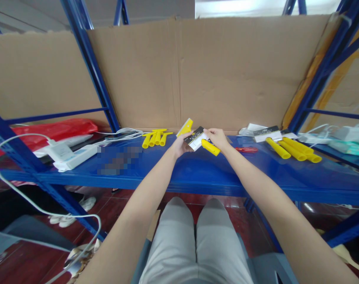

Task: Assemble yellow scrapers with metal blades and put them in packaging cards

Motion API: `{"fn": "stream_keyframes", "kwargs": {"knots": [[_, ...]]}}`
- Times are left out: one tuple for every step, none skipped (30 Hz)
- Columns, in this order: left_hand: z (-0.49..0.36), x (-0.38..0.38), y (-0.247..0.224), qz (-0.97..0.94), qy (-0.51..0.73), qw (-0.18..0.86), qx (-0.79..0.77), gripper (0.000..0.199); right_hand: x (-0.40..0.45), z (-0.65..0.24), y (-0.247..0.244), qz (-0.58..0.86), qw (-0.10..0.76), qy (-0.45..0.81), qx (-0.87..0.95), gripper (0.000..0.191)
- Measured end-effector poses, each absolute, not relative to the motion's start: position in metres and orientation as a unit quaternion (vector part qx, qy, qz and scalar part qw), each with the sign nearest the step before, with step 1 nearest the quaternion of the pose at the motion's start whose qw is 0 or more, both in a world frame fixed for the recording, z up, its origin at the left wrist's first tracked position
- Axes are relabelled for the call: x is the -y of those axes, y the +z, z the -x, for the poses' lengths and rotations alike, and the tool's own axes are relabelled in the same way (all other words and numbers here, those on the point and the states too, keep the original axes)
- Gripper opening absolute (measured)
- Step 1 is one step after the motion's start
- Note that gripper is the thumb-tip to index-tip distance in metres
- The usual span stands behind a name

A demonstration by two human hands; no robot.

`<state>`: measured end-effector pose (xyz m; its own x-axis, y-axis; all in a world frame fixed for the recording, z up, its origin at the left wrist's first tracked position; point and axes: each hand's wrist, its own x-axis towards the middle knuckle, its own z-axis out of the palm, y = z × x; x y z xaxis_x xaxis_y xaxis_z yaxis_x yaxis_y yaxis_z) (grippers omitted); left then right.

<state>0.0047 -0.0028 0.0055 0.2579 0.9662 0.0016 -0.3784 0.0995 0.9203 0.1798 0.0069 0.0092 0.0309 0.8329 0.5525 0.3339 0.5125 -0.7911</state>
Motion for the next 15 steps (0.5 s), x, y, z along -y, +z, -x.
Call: {"fn": "stream_keyframes", "kwargs": {"knots": [[-0.005, 0.003, 0.005, -0.438, 0.507, 0.661, -0.339, 0.016, -0.007, -0.18, 0.01, 0.441, 0.565, 0.225, 0.66, 0.03], [-0.005, 0.003, 0.006, -0.437, 0.506, 0.661, -0.341, 0.014, -0.006, -0.18, 0.01, 0.441, 0.564, 0.231, 0.659, 0.029], [-0.005, 0.004, 0.006, -0.437, 0.505, 0.661, -0.343, 0.014, -0.006, -0.18, 0.011, 0.441, 0.563, 0.237, 0.658, 0.028], [-0.005, 0.004, 0.006, -0.436, 0.505, 0.66, -0.345, 0.013, -0.005, -0.179, 0.011, 0.441, 0.562, 0.242, 0.657, 0.027], [-0.005, 0.005, 0.007, -0.435, 0.504, 0.66, -0.348, 0.012, -0.005, -0.179, 0.011, 0.441, 0.563, 0.245, 0.655, 0.026], [-0.006, 0.005, 0.007, -0.434, 0.504, 0.659, -0.352, 0.01, -0.005, -0.179, 0.012, 0.442, 0.564, 0.248, 0.652, 0.023], [-0.006, 0.006, 0.008, -0.433, 0.503, 0.658, -0.356, 0.008, -0.004, -0.178, 0.012, 0.442, 0.564, 0.252, 0.65, 0.02], [-0.006, 0.006, 0.008, -0.431, 0.504, 0.657, -0.359, 0.007, -0.003, -0.178, 0.012, 0.443, 0.564, 0.257, 0.648, 0.016], [-0.006, 0.006, 0.008, -0.428, 0.507, 0.656, -0.361, 0.006, -0.003, -0.177, 0.012, 0.443, 0.563, 0.264, 0.645, 0.012], [-0.006, 0.006, 0.008, -0.425, 0.511, 0.655, -0.361, 0.006, -0.001, -0.177, 0.012, 0.444, 0.562, 0.271, 0.643, 0.01], [-0.006, 0.005, 0.008, -0.421, 0.516, 0.654, -0.359, 0.005, 0.0, -0.176, 0.013, 0.446, 0.557, 0.278, 0.643, 0.01], [-0.006, 0.003, 0.007, -0.417, 0.521, 0.654, -0.357, 0.005, 0.002, -0.176, 0.013, 0.448, 0.549, 0.287, 0.645, 0.012], [-0.006, 0.002, 0.007, -0.412, 0.526, 0.654, -0.355, 0.006, 0.005, -0.175, 0.013, 0.449, 0.533, 0.3, 0.651, 0.015], [-0.006, 0.001, 0.006, -0.407, 0.531, 0.654, -0.353, 0.006, 0.007, -0.175, 0.014, 0.45, 0.51, 0.317, 0.661, 0.017], [-0.005, -0.001, 0.006, -0.4, 0.537, 0.653, -0.354, 0.007, 0.01, -0.174, 0.015, 0.451, 0.483, 0.336, 0.671, 0.019]]}}
